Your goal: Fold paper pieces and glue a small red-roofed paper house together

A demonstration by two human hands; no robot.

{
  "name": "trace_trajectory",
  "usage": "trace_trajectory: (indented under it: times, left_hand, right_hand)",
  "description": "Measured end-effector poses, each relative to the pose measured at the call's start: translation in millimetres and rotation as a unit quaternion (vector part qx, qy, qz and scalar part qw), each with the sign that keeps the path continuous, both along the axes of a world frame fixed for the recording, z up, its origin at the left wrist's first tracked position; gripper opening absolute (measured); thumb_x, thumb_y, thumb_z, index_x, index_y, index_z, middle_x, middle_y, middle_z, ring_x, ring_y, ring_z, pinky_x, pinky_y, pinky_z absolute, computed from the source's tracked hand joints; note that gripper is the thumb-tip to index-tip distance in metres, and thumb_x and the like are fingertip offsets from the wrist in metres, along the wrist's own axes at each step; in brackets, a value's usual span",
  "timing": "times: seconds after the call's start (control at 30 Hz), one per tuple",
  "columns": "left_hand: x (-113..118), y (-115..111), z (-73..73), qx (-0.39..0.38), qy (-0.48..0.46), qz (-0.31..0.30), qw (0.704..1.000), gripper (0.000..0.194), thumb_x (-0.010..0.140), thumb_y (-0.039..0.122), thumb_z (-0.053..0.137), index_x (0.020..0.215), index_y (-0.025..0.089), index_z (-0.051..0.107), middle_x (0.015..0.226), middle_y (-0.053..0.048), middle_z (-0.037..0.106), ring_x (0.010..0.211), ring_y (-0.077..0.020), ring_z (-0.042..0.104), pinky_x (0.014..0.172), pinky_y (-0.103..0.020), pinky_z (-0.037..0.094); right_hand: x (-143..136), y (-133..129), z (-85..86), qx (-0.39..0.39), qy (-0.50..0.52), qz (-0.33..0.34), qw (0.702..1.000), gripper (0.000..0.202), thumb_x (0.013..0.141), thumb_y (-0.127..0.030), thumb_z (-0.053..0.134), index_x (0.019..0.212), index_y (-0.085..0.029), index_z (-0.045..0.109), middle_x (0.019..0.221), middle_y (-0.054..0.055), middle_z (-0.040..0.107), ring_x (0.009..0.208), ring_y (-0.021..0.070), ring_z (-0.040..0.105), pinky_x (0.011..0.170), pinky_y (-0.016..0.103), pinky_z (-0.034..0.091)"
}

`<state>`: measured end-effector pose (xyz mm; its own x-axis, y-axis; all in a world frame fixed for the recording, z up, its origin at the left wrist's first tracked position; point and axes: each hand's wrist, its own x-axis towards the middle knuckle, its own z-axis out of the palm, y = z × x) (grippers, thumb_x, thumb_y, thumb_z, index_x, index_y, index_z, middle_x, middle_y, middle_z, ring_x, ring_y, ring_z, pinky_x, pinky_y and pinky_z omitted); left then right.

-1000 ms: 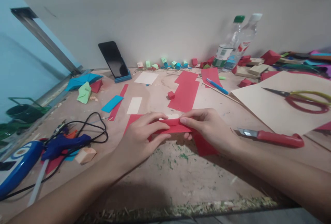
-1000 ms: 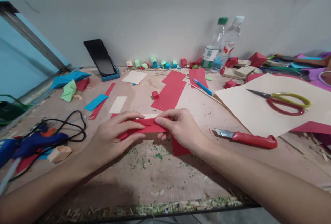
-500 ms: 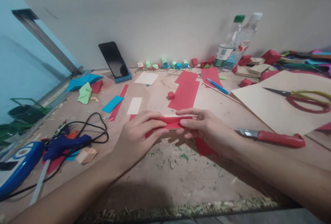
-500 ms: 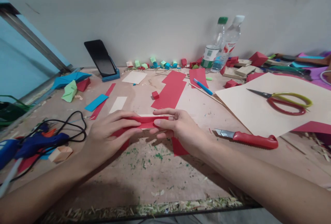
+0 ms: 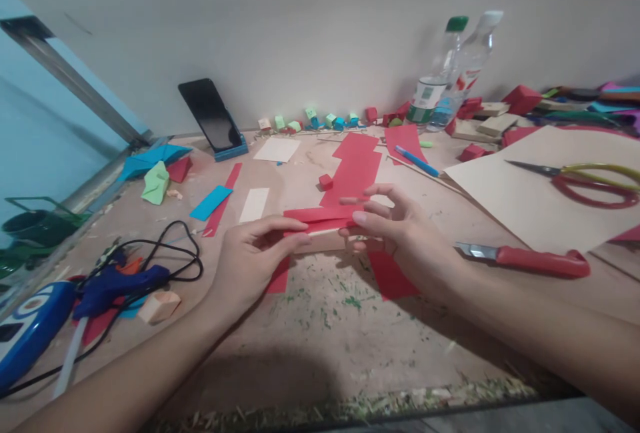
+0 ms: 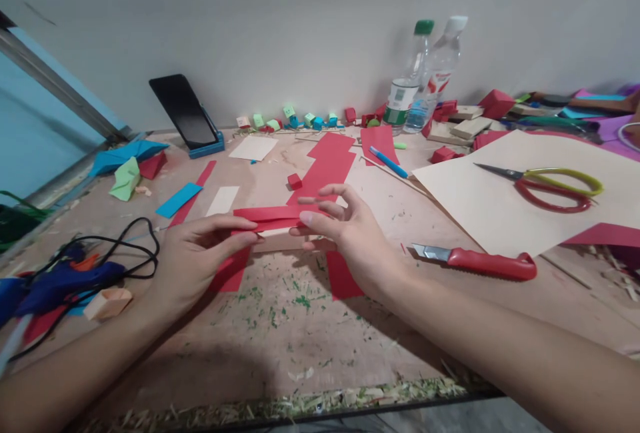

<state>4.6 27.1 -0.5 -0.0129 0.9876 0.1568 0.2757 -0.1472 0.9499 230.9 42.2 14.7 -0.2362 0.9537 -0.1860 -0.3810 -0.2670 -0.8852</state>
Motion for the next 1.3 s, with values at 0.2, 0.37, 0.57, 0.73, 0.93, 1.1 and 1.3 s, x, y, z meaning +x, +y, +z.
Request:
trace_trajectory:
  times: [0.2,0.37,0.57,0.73,0.93,1.1,1.3]
  left_hand:
    - [-1.6,1.1,4.0,0.011,-0.024,0.037,0.999,0.008,0.077,0.030,0.086,0.082,0.026,0.083,0.083,-0.002,0.081,0.078,-0.0198,0.073,0.070,-0.029,0.057]
    - [0.9,-0.6,3.6,0.009,-0.027,0.032,0.999,0.005,0.076,0.028,0.086,0.079,0.026,0.084,0.079,-0.001,0.081,0.074,-0.0186,0.072,0.069,-0.028,0.056]
    - [3.2,-6.5,7.9,0.006,-0.028,0.034,0.999,0.005,0.084,0.026,0.081,0.079,0.026,0.083,0.078,0.000,0.082,0.074,-0.0172,0.076,0.072,-0.026,0.060]
    - [9.8,-10.5,12.8,0.000,-0.026,0.060,0.998,0.006,0.083,0.027,0.081,0.079,0.022,0.080,0.072,0.000,0.080,0.066,-0.0173,0.076,0.061,-0.024,0.060]
    - [15.1,-11.2,8.7,0.007,-0.125,0.057,0.990,0.027,0.079,0.023,0.084,0.084,0.023,0.058,0.067,0.007,0.071,0.062,-0.0162,0.076,0.058,-0.023,0.062]
    - [14.4,-11.4,8.9,-0.006,-0.139,0.036,0.990,0.035,0.082,0.022,0.082,0.102,0.027,0.054,0.075,0.006,0.075,0.064,-0.0166,0.076,0.060,-0.025,0.064]
    - [10.9,-8.2,7.1,-0.027,-0.140,0.023,0.990,0.039,0.082,0.024,0.083,0.115,0.024,0.062,0.078,0.003,0.078,0.064,-0.0164,0.075,0.057,-0.024,0.064]
  right_hand:
    - [0.0,-0.3,-2.5,0.016,-0.076,0.033,0.996,0.029,0.072,-0.028,0.092,0.097,-0.021,0.079,0.078,0.000,0.075,0.072,0.0144,0.068,0.076,0.031,0.056]
    - [-2.6,-0.9,-2.2,0.030,-0.119,0.015,0.992,0.013,0.073,-0.029,0.090,0.079,-0.020,0.083,0.070,0.001,0.074,0.068,0.0135,0.064,0.073,0.028,0.054]
    - [-7.7,-7.0,5.8,0.041,-0.146,-0.009,0.988,0.010,0.075,-0.024,0.084,0.066,-0.020,0.080,0.068,0.002,0.073,0.067,0.0146,0.063,0.073,0.030,0.054]
    - [-12.8,-11.8,4.6,0.022,-0.148,-0.026,0.988,0.010,0.073,-0.027,0.085,0.070,-0.019,0.080,0.069,0.002,0.074,0.068,0.0153,0.065,0.070,0.030,0.054]
    - [-14.2,-14.4,0.1,0.013,-0.103,-0.043,0.994,0.020,0.072,-0.022,0.086,0.080,-0.020,0.068,0.074,-0.001,0.073,0.069,0.0139,0.068,0.067,0.026,0.055]
    - [-14.4,-16.6,0.0,0.011,-0.041,-0.040,0.998,0.042,0.075,-0.015,0.085,0.102,-0.025,0.055,0.076,-0.002,0.077,0.071,0.0153,0.072,0.068,0.026,0.057]
    - [-13.8,-15.0,2.1,-0.011,-0.086,-0.042,0.995,0.036,0.075,-0.015,0.085,0.106,-0.022,0.067,0.081,0.001,0.079,0.071,0.0151,0.074,0.065,0.024,0.057]
